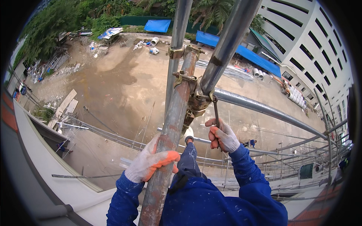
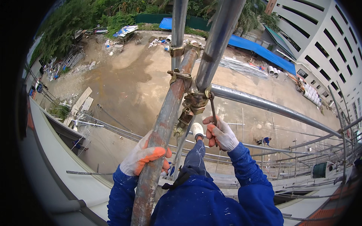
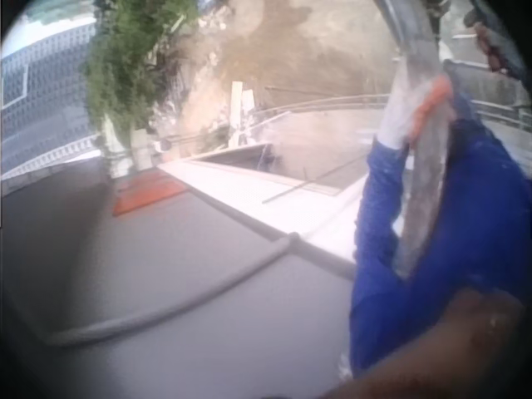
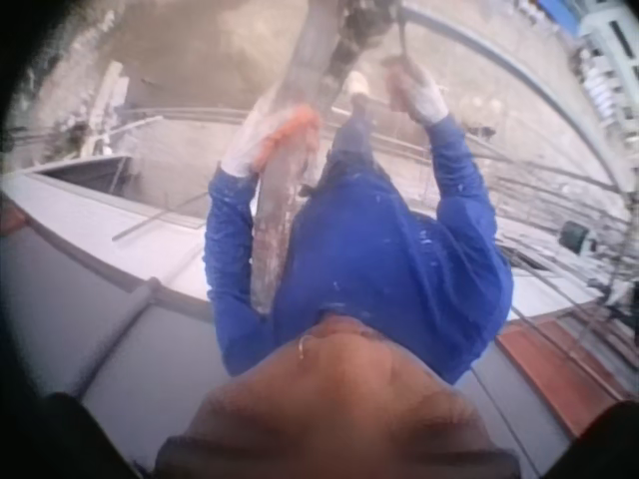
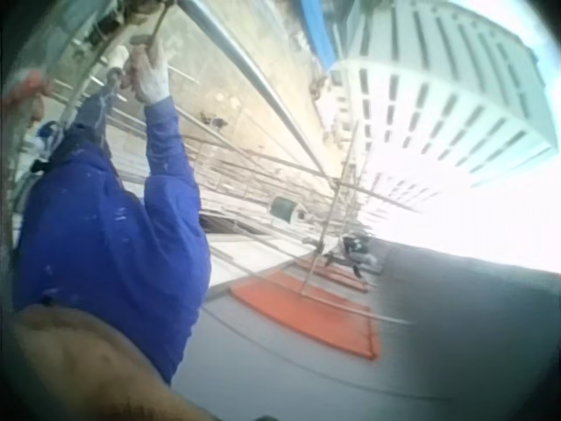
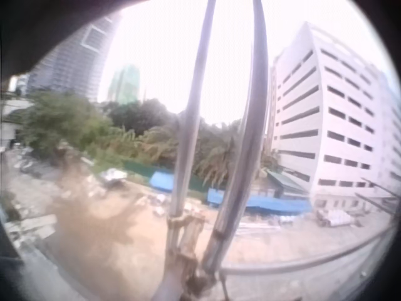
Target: The person tightens multiple metal scaffolding couplers using a spanner while standing on a scaffold. The hands manipulate the coupler nuts and rods to secure the structure.
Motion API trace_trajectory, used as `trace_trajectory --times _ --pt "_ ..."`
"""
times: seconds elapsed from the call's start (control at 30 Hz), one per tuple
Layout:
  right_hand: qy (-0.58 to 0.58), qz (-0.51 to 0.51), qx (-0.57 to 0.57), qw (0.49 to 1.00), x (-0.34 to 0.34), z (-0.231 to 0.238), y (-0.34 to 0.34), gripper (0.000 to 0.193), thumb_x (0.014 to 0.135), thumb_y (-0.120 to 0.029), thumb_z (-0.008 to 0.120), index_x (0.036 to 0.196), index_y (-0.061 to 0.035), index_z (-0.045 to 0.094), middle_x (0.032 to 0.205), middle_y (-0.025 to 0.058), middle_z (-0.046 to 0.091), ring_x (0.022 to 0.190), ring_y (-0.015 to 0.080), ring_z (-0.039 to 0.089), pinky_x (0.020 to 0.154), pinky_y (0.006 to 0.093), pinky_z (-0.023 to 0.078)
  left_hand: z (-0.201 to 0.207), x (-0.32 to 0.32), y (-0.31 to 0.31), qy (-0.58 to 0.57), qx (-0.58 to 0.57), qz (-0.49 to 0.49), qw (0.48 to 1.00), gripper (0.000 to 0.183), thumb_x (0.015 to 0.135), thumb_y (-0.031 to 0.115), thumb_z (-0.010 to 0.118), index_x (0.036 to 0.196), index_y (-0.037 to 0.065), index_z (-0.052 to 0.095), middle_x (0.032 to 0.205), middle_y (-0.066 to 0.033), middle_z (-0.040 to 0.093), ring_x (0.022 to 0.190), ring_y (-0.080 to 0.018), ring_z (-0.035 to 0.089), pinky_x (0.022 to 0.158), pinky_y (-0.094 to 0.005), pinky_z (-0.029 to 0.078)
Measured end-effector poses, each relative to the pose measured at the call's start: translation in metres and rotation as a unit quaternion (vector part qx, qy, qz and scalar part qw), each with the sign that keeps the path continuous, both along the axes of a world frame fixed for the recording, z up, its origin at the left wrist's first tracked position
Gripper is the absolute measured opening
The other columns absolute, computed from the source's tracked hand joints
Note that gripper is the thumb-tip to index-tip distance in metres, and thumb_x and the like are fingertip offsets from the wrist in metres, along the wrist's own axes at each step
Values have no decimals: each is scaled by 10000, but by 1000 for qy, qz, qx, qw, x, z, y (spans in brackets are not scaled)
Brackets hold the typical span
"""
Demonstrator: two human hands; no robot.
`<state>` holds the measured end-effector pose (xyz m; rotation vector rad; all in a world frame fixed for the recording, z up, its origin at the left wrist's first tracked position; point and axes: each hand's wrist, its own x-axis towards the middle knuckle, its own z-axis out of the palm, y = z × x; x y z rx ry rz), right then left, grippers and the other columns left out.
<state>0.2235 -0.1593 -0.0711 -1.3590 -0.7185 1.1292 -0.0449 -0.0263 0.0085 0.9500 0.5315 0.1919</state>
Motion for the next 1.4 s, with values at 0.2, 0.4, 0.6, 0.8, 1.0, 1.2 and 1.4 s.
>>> trace_trajectory --times 0.2,0.4,0.6,0.8,1.0,1.2,1.4 --pt "103 72 -153 980 3 107 -2 315 927 -112 499 1183 70 480 673 66 596 453 131 591 409 276 534 1 -2 -1 4 -1 1 1000 639 795 231 670 1316 31 357 937 -146 598 631 -202 641 519 -309 533" --pt "117 83 -256 956 13 156 23 282 955 -112 448 1175 58 491 630 23 511 396 83 501 411 272 538 2 0 -2 2 -2 7 1000 612 801 220 660 1305 33 369 941 -145 606 634 -199 642 539 -304 527" --pt "-137 -72 -130 979 -44 24 31 194 918 -70 458 1090 18 440 712 58 508 551 113 544 448 266 468 -1 1 0 -17 0 4 1000 602 806 205 654 1307 31 368 926 -144 610 645 -204 645 536 -306 530" --pt "-174 -191 80 963 -3 -89 71 236 958 -170 439 1147 -28 424 666 17 458 483 95 462 421 241 424 3 0 1 7 3 -2 1000 623 801 210 661 1321 35 365 927 -151 609 638 -204 644 536 -311 546" --pt "-29 -108 47 993 -13 -40 10 254 947 -170 478 1155 -25 464 651 32 485 401 102 457 394 241 428 1 0 0 13 20 -7 1000 602 811 217 652 1315 38 374 932 -148 602 637 -203 637 546 -309 545" --pt "57 43 -161 984 -3 80 -7 278 923 -115 479 1164 22 474 662 77 598 436 175 598 388 273 499 1 0 0 12 17 -6 1000 618 801 238 659 1311 34 376 909 -142 604 627 -210 637 560 -312 537" --pt "106 118 -244 957 17 127 5 291 945 -106 471 1186 53 508 683 87 621 493 192 639 500 344 578 2 0 -2 15 24 -4 1000 571 816 222 640 1292 31 388 906 -139 606 624 -207 639 558 -307 536"
